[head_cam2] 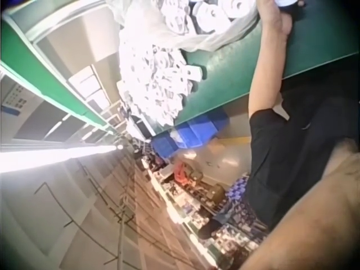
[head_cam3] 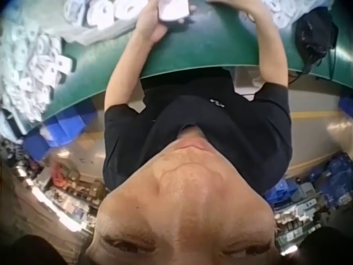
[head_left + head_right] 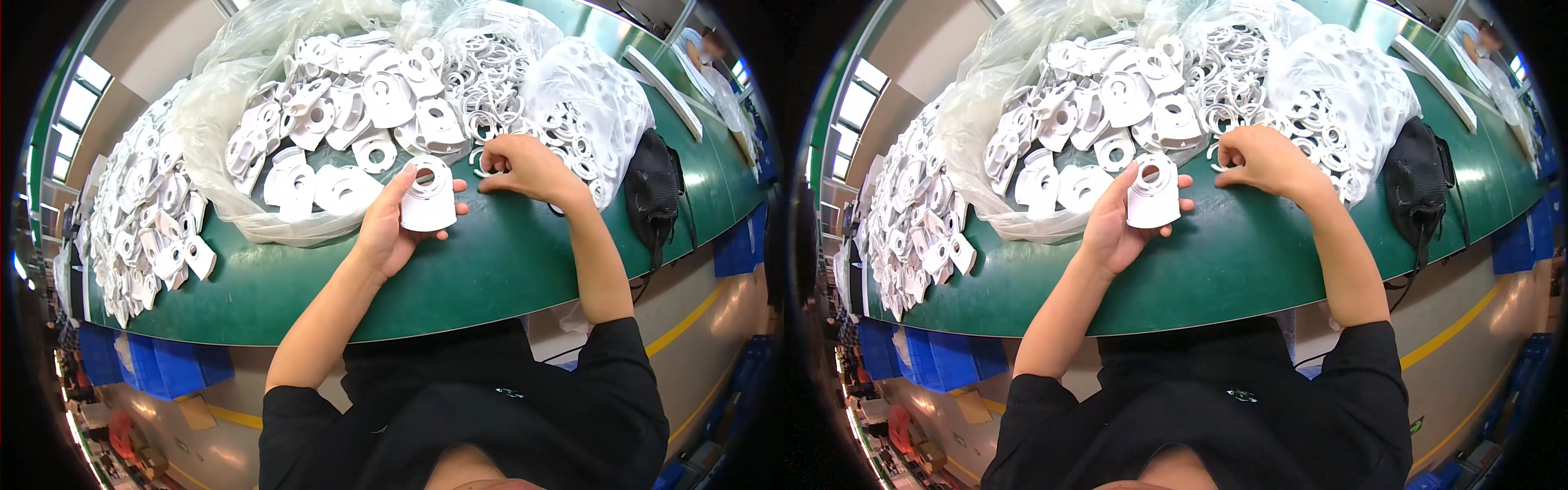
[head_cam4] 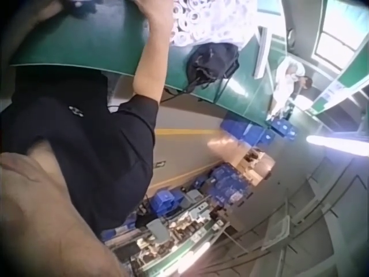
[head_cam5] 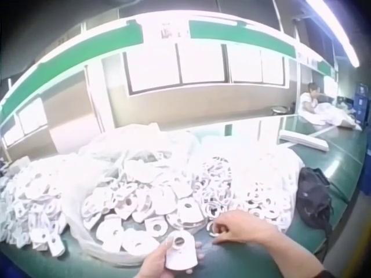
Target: Assembling small plastic components by inserting green rings into white housings.
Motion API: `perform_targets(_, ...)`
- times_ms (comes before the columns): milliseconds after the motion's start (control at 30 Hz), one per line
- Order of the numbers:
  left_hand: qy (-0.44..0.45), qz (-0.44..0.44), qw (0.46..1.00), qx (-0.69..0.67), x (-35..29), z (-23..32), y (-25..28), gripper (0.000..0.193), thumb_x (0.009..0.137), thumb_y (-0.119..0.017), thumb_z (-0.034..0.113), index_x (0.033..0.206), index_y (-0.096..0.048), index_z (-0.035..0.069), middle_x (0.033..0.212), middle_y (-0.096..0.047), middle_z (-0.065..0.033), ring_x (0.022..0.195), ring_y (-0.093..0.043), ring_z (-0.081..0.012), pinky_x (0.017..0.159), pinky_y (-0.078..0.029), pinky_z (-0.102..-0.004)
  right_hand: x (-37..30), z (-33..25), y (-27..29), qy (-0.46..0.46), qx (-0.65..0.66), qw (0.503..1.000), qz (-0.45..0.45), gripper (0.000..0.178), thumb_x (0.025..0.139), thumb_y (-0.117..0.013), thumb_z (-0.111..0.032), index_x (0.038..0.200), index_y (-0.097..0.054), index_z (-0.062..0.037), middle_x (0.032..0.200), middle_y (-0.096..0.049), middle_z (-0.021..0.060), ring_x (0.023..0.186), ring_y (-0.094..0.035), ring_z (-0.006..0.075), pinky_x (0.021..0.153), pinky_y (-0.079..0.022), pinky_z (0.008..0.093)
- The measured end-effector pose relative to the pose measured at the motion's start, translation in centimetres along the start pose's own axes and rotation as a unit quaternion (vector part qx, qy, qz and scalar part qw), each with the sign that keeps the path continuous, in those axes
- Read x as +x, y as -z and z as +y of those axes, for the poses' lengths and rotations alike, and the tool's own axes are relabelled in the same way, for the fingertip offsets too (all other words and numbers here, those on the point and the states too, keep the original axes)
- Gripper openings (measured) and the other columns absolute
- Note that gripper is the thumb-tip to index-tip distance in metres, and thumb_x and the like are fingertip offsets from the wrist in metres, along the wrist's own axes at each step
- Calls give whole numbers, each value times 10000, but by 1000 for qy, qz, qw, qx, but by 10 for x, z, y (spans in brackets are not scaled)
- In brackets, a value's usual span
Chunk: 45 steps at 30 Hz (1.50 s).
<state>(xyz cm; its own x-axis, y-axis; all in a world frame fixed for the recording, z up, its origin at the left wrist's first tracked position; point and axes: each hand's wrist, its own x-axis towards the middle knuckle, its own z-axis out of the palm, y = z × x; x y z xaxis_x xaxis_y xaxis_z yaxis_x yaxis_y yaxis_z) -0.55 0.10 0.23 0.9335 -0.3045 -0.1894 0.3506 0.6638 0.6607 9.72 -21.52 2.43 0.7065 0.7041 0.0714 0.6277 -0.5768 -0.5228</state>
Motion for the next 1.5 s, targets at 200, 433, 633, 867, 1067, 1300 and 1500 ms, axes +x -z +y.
perform_targets(200, -22, 30, 998, 59, 1, -1, 1, 386, 952, -523, 263, 1240, -415, 30, 1168, -596, -162, 931, -653, -246, 608, -552, -299, 3, 0, 8, 30, 58, 986, 157, 111, 813, -674, -128, 860, -648, -31, 688, -581, 38, 620, -528, 135, 581, -429, 281)
perform_targets(433, -15, 44, 996, 79, 2, -6, -1, 424, 899, -584, 100, 1274, -397, 37, 1186, -574, -127, 974, -642, -244, 709, -559, -298, 4, -7, 15, -73, 257, 936, 231, 182, 908, -583, -113, 1055, -630, -16, 704, -545, -29, 618, -453, 30, 546, -362, 181)
perform_targets(633, -30, -11, 992, 122, 1, -10, -2, 583, 857, -598, 20, 1366, -313, 42, 1217, -564, -148, 1073, -616, -286, 730, -554, -295, 9, -26, -12, -65, 458, 886, 32, 207, 905, -602, -122, 1049, -628, 24, 830, -658, 31, 689, -603, 60, 619, -475, 188)
perform_targets(867, -12, -9, 991, 135, 0, -7, -3, 586, 857, -579, 22, 1372, -300, 49, 1222, -561, -153, 1053, -627, -286, 725, -548, -282, 13, -25, -30, -58, 409, 906, 93, 154, 876, -651, -110, 941, -634, 30, 798, -658, 41, 636, -599, 71, 566, -480, 192)
perform_targets(1067, -17, 2, 994, 111, -1, -5, -5, 479, 903, -497, 51, 1341, -304, 33, 1189, -563, -145, 1004, -640, -255, 718, -562, -289, 10, -34, -33, -91, 358, 920, 127, 150, 853, -675, -112, 888, -647, 31, 756, -652, 39, 621, -589, 60, 548, -461, 177)
perform_targets(1300, -48, 7, 981, 187, -1, -7, 0, 409, 941, -465, 97, 1323, -333, 35, 1140, -599, -144, 937, -665, -218, 597, -506, -238, 9, -34, -30, -79, 365, 923, 90, 154, 840, -688, -117, 889, -648, 23, 770, -651, 31, 646, -584, 56, 569, -461, 183)
perform_targets(1500, -74, 10, 946, 314, -3, -14, -3, 374, 936, -490, 134, 1279, -369, 42, 1050, -640, -102, 823, -678, -155, 515, -456, -191, 11, -29, -32, -26, 375, 926, 29, 206, 897, -621, -160, 1020, -662, 1, 882, -648, 19, 755, -549, 37, 649, -441, 192)
